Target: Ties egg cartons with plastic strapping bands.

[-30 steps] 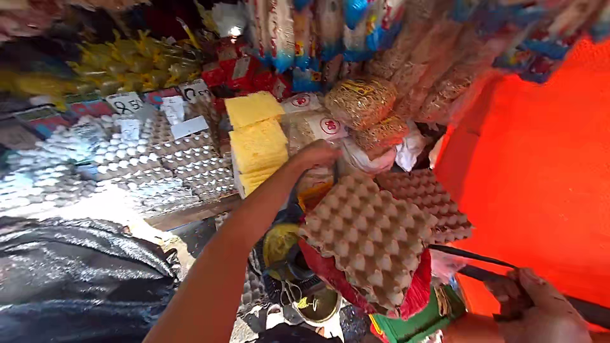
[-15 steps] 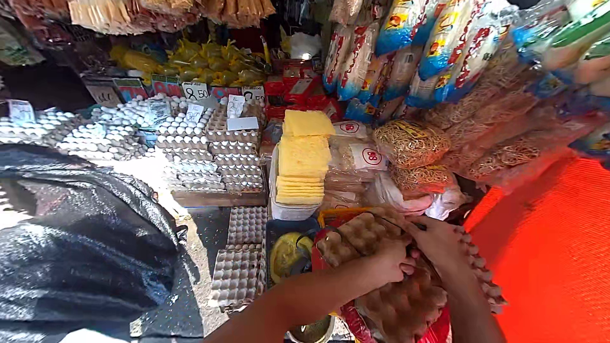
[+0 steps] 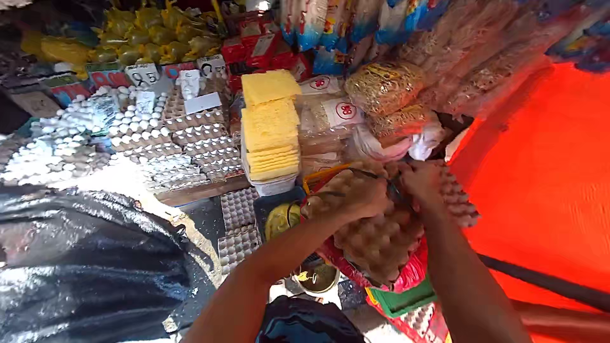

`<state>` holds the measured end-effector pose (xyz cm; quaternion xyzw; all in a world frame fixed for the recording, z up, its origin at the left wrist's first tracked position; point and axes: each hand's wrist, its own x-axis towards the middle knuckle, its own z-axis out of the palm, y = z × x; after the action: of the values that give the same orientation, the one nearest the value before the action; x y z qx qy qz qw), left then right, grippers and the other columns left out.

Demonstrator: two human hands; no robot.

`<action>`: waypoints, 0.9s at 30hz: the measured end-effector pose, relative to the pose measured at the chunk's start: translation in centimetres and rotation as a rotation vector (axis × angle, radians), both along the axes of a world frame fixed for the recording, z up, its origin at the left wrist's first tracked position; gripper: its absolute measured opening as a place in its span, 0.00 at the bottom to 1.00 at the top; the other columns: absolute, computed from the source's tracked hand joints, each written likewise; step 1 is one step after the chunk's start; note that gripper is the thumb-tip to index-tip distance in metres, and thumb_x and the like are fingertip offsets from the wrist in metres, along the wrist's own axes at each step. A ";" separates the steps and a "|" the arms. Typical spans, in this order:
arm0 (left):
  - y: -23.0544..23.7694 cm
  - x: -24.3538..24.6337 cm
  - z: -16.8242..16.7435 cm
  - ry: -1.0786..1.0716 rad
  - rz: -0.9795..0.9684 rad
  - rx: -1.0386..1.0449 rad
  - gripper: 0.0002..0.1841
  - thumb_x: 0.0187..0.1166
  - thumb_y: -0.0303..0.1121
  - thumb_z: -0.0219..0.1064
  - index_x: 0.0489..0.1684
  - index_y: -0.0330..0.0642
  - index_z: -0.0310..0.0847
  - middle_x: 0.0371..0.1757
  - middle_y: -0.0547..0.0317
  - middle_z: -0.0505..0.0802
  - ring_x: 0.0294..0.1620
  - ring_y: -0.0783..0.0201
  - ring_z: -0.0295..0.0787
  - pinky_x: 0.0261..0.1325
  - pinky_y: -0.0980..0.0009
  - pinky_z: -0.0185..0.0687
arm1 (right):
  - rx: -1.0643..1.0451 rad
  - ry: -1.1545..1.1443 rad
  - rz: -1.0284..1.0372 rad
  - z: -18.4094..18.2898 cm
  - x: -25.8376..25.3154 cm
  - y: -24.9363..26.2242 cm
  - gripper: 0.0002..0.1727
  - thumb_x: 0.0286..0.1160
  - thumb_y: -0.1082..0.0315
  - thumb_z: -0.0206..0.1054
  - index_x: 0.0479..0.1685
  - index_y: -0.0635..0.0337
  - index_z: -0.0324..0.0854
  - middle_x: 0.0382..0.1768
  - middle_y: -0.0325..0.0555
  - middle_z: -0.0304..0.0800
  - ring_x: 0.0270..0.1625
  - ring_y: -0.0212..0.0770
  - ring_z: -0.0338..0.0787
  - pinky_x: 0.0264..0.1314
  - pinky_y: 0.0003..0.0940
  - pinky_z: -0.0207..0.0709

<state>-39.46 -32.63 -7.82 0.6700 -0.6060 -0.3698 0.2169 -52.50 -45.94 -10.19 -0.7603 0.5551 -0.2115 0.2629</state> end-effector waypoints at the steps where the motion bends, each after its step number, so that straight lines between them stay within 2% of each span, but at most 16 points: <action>1: 1.0 -0.4 0.1 -0.194 -0.056 -0.023 0.20 0.86 0.35 0.61 0.75 0.46 0.74 0.51 0.43 0.93 0.53 0.43 0.92 0.50 0.40 0.87 | 0.020 0.062 -0.020 -1.1 0.6 -0.8 0.21 0.88 0.57 0.59 0.51 0.67 0.88 0.53 0.71 0.89 0.61 0.71 0.88 0.63 0.77 0.74; 3: 2.2 -1.1 -0.2 -0.391 -0.117 -0.080 0.22 0.83 0.36 0.66 0.76 0.47 0.74 0.50 0.41 0.93 0.51 0.39 0.92 0.48 0.37 0.87 | 0.046 0.202 -0.085 -2.5 1.6 -2.2 0.22 0.76 0.50 0.69 0.51 0.60 0.90 0.56 0.68 0.90 0.64 0.71 0.87 0.63 0.79 0.74; 5: 2.9 -1.2 -1.4 -0.533 -0.161 -0.117 0.20 0.81 0.36 0.67 0.72 0.48 0.77 0.45 0.44 0.93 0.48 0.40 0.92 0.46 0.39 0.87 | 0.071 0.302 -0.144 -3.6 2.0 -2.8 0.34 0.60 0.39 0.77 0.59 0.57 0.89 0.65 0.73 0.84 0.72 0.75 0.79 0.67 0.82 0.69; 7: 3.3 -0.8 -2.6 -0.610 -0.198 -0.109 0.19 0.83 0.37 0.63 0.72 0.51 0.77 0.42 0.46 0.93 0.47 0.41 0.92 0.46 0.40 0.87 | 0.082 0.351 -0.172 -5.0 1.6 -3.4 0.44 0.53 0.32 0.78 0.65 0.57 0.86 0.72 0.76 0.76 0.77 0.76 0.73 0.70 0.83 0.66; 8: 3.2 -0.2 -3.0 -0.582 -0.191 -0.117 0.17 0.85 0.38 0.60 0.70 0.52 0.77 0.41 0.47 0.93 0.46 0.43 0.93 0.44 0.41 0.87 | 0.074 0.355 -0.182 -4.6 1.3 -3.1 0.41 0.55 0.36 0.78 0.63 0.60 0.86 0.71 0.76 0.77 0.76 0.76 0.74 0.68 0.83 0.67; 10: 2.4 1.7 -3.4 -0.317 -0.118 -0.124 0.15 0.91 0.42 0.54 0.63 0.49 0.83 0.40 0.47 0.93 0.42 0.47 0.92 0.43 0.44 0.87 | 0.012 0.317 -0.177 -2.4 -0.3 -2.1 0.26 0.68 0.45 0.70 0.50 0.60 0.89 0.57 0.71 0.88 0.65 0.74 0.84 0.59 0.81 0.73; 11: 1.6 2.7 -2.9 -0.090 -0.056 -0.108 0.16 0.92 0.43 0.54 0.57 0.44 0.85 0.37 0.49 0.91 0.36 0.52 0.89 0.39 0.51 0.86 | -0.012 0.230 -0.152 -0.8 -1.5 -1.5 0.23 0.74 0.46 0.67 0.43 0.60 0.88 0.49 0.67 0.91 0.58 0.71 0.88 0.54 0.79 0.76; 13: -0.2 3.4 -2.6 0.500 0.121 -0.044 0.15 0.92 0.40 0.58 0.52 0.36 0.83 0.26 0.60 0.83 0.16 0.70 0.69 0.17 0.75 0.66 | -0.018 -0.035 -0.067 2.3 -3.4 0.4 0.19 0.76 0.54 0.71 0.37 0.64 0.86 0.39 0.62 0.89 0.45 0.62 0.88 0.49 0.71 0.77; 14: -0.7 3.1 -2.5 0.732 0.172 -0.014 0.14 0.91 0.37 0.57 0.58 0.36 0.82 0.27 0.62 0.83 0.14 0.74 0.66 0.15 0.79 0.61 | -0.026 -0.156 -0.001 3.1 -3.8 1.9 0.17 0.76 0.55 0.73 0.34 0.63 0.85 0.33 0.55 0.87 0.38 0.52 0.87 0.44 0.60 0.80; 16: -2.0 1.7 -2.7 0.738 0.074 -0.114 0.15 0.91 0.31 0.56 0.68 0.35 0.79 0.35 0.58 0.88 0.20 0.72 0.72 0.21 0.78 0.68 | -0.038 -0.339 0.157 4.1 -3.6 4.6 0.12 0.77 0.59 0.74 0.35 0.60 0.88 0.27 0.44 0.88 0.30 0.38 0.87 0.37 0.44 0.84; 18: -2.9 0.1 -3.2 0.412 -0.058 -0.246 0.13 0.90 0.31 0.59 0.59 0.33 0.84 0.36 0.54 0.91 0.33 0.65 0.86 0.41 0.65 0.86 | -0.051 -0.442 0.247 3.3 -3.5 5.7 0.11 0.78 0.62 0.72 0.32 0.60 0.85 0.24 0.43 0.85 0.26 0.36 0.82 0.32 0.40 0.79; 19: -3.2 -0.1 -3.4 0.298 -0.075 -0.262 0.13 0.90 0.33 0.58 0.54 0.33 0.85 0.36 0.52 0.90 0.37 0.60 0.88 0.47 0.58 0.87 | -0.053 -0.477 0.248 2.7 -3.7 6.1 0.10 0.79 0.63 0.72 0.33 0.60 0.85 0.25 0.42 0.85 0.26 0.35 0.82 0.31 0.37 0.79; 21: -3.8 0.7 -3.2 0.244 -0.063 -0.207 0.19 0.94 0.40 0.53 0.50 0.33 0.84 0.34 0.50 0.87 0.36 0.57 0.85 0.46 0.56 0.83 | -0.014 -0.438 0.212 1.4 -4.6 7.2 0.09 0.80 0.67 0.71 0.53 0.57 0.91 0.42 0.47 0.95 0.36 0.39 0.92 0.42 0.42 0.89; 22: -4.0 1.2 -2.9 0.275 -0.055 -0.173 0.22 0.95 0.44 0.51 0.49 0.34 0.84 0.31 0.52 0.85 0.32 0.59 0.80 0.41 0.59 0.80 | 0.004 -0.399 0.200 0.6 -4.7 7.6 0.12 0.80 0.68 0.72 0.59 0.55 0.91 0.49 0.48 0.94 0.41 0.42 0.91 0.47 0.46 0.88; 25: -3.4 1.8 -0.9 0.387 -0.024 -0.024 0.26 0.95 0.50 0.48 0.58 0.36 0.83 0.31 0.55 0.81 0.27 0.65 0.73 0.33 0.67 0.74 | -0.036 -0.356 0.159 -2.0 -3.7 7.1 0.08 0.76 0.64 0.77 0.49 0.52 0.94 0.53 0.45 0.93 0.51 0.42 0.92 0.55 0.50 0.88; 27: -3.0 1.9 0.1 0.450 0.066 0.094 0.24 0.94 0.51 0.49 0.51 0.41 0.84 0.28 0.61 0.82 0.19 0.72 0.64 0.22 0.76 0.62 | -0.159 -0.315 0.153 -2.7 -3.1 6.7 0.05 0.74 0.66 0.77 0.43 0.51 0.95 0.57 0.43 0.90 0.60 0.45 0.87 0.62 0.54 0.83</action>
<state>-37.54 -35.59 -7.72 0.5995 -0.5022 -0.5304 0.3271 -55.58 -39.28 -12.92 -0.7760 0.4291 -0.3505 0.3013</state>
